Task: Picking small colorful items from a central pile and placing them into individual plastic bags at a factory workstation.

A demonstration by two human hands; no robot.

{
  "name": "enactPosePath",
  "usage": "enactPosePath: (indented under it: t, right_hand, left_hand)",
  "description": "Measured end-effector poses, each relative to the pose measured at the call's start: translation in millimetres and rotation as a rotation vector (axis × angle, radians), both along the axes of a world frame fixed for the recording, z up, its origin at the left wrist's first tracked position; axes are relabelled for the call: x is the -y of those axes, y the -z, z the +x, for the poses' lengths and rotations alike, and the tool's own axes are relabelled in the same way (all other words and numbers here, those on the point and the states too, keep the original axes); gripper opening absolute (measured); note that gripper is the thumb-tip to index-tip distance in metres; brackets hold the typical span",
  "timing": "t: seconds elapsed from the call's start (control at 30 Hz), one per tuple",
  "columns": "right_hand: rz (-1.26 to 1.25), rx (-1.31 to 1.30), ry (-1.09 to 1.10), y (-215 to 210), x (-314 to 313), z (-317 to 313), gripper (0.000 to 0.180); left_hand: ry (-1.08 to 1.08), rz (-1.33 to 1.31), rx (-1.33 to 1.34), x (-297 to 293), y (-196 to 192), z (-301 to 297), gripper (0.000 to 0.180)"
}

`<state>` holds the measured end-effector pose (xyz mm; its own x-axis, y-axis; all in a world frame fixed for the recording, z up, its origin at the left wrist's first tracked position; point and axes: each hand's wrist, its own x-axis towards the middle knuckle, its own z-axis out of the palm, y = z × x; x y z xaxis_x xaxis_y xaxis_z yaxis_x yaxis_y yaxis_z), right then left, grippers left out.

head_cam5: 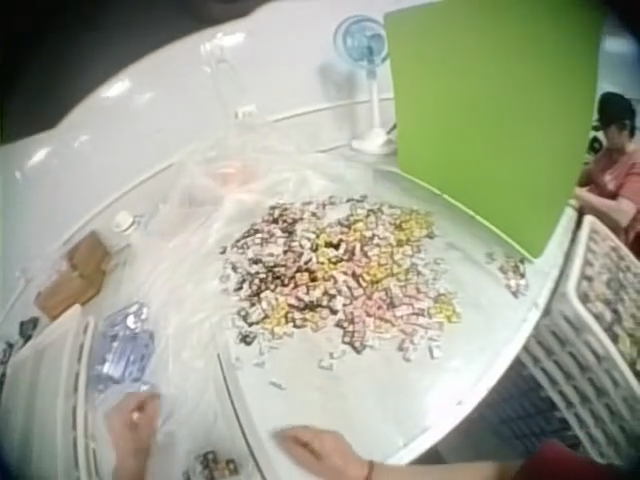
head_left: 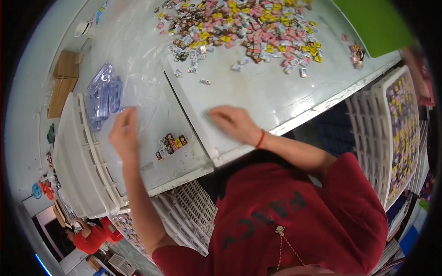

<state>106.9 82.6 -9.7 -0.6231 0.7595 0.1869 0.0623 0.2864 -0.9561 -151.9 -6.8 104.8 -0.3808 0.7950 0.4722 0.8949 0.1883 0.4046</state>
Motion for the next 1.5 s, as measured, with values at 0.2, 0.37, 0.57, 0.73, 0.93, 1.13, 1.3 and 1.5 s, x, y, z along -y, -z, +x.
enactPosePath:
  t: [0.2,0.37,0.57,0.73,0.93,1.13,1.3,1.5]
  right_hand:
    - [0.140,0.145,0.315,-9,-72,51,0.020]
    - [0.366,0.283,0.359,-12,-110,84,0.020]
    - [0.851,0.359,0.421,-4,-146,38,0.028]
    - [0.919,0.502,0.352,5,-134,20,0.024]
    - [0.703,0.167,0.213,-5,-143,48,0.025]
    - [0.762,0.387,0.269,-10,-143,85,0.027]
    - [0.780,0.480,0.275,-17,-124,68,0.031]
    - [0.783,0.568,0.311,-20,-127,62,0.032]
  left_hand:
    - [0.605,-0.180,-0.143,-17,71,138,0.011]
    - [0.596,-0.240,-0.041,-39,73,155,0.021]
    - [0.299,-0.100,0.042,-143,78,152,0.035]
    - [0.332,-0.203,0.029,-172,107,140,0.043]
    - [0.504,-0.217,0.107,-154,98,117,0.055]
    - [0.394,-0.264,0.206,-128,88,117,0.056]
    - [0.346,-0.445,0.423,-134,82,117,0.054]
    - [0.310,-0.267,0.248,-133,97,118,0.054]
